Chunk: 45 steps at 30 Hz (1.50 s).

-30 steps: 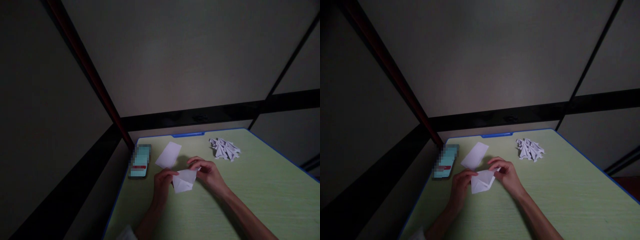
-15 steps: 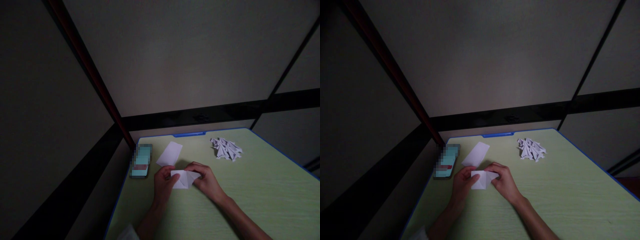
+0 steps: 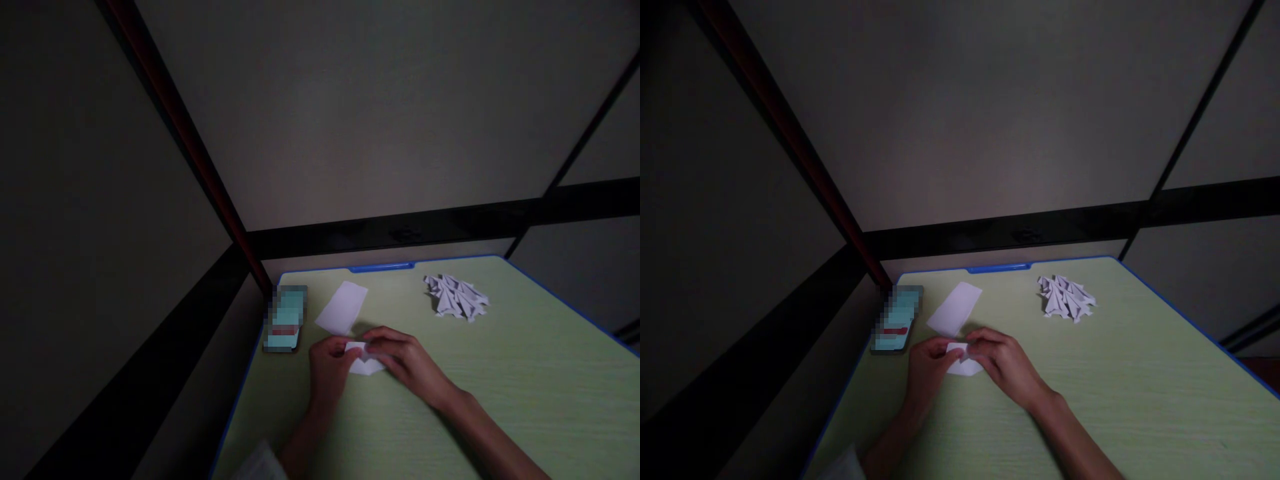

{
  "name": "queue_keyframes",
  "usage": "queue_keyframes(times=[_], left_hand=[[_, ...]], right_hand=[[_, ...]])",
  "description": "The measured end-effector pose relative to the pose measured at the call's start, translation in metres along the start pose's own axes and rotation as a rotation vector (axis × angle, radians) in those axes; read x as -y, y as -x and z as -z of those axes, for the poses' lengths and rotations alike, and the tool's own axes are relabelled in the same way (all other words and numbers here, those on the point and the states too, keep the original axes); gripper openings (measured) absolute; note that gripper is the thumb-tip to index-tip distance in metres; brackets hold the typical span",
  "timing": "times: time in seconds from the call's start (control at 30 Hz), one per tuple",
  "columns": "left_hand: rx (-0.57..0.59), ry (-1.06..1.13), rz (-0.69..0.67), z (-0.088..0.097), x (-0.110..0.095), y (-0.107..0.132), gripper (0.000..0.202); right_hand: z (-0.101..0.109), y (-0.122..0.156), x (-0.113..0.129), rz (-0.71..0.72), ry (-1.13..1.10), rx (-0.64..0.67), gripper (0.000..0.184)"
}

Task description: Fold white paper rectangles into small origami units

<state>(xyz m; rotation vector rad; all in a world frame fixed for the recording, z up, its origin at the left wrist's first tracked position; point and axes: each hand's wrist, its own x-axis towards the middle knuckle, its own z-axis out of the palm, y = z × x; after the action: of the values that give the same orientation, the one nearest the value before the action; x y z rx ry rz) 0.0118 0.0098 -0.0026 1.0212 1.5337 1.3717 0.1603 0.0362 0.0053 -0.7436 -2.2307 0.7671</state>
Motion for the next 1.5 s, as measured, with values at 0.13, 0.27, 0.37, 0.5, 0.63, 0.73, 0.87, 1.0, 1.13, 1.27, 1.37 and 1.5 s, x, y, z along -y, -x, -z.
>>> queue_keyframes(times=[0.13,0.27,0.37,0.5,0.63,0.73,0.87,1.0,1.13,1.27,1.37,1.5], left_hand=[[-0.005,-0.057,-0.027,-0.002,-0.002,0.002,0.007],[-0.004,-0.066,-0.048,-0.003,-0.002,0.002,0.008],[-0.025,-0.052,-0.043,-0.003,-0.001,0.0,0.008],[-0.019,-0.01,0.003,-0.002,0.001,-0.003,0.009],[0.018,-0.014,-0.002,-0.003,0.001,-0.003,0.008],[0.04,-0.025,-0.006,-0.004,0.001,-0.001,0.006],[0.06,-0.019,-0.002,-0.005,-0.001,0.0,0.007],[0.07,-0.018,0.001,-0.007,-0.002,0.001,0.008],[0.089,-0.013,0.011,-0.008,-0.001,0.002,0.011],[0.15,0.048,0.051,-0.007,0.003,0.0,0.013],[0.226,0.129,0.105,-0.004,0.003,-0.002,0.015],[0.322,0.195,0.103,-0.002,0.0,-0.002,0.014]], right_hand=[[-0.005,-0.003,0.002,-0.087,-0.012,-0.033,0.024],[-0.009,-0.005,0.004,-0.133,0.011,-0.029,0.026],[-0.008,-0.004,0.008,-0.2,-0.007,-0.045,0.024],[-0.005,-0.005,0.014,-0.214,-0.044,-0.055,0.023],[-0.004,-0.006,0.013,-0.173,0.022,-0.037,0.024],[-0.006,-0.006,0.01,-0.18,0.098,-0.032,0.025],[-0.01,-0.005,0.008,-0.199,0.184,-0.035,0.025],[-0.014,-0.004,0.007,-0.199,0.241,-0.044,0.024],[-0.016,-0.004,0.008,-0.196,0.329,-0.069,0.023],[-0.014,-0.004,0.01,-0.185,0.384,-0.07,0.022],[-0.013,-0.004,0.01,-0.189,0.382,-0.083,0.023],[-0.013,-0.002,0.009,-0.179,0.343,-0.116,0.025]])
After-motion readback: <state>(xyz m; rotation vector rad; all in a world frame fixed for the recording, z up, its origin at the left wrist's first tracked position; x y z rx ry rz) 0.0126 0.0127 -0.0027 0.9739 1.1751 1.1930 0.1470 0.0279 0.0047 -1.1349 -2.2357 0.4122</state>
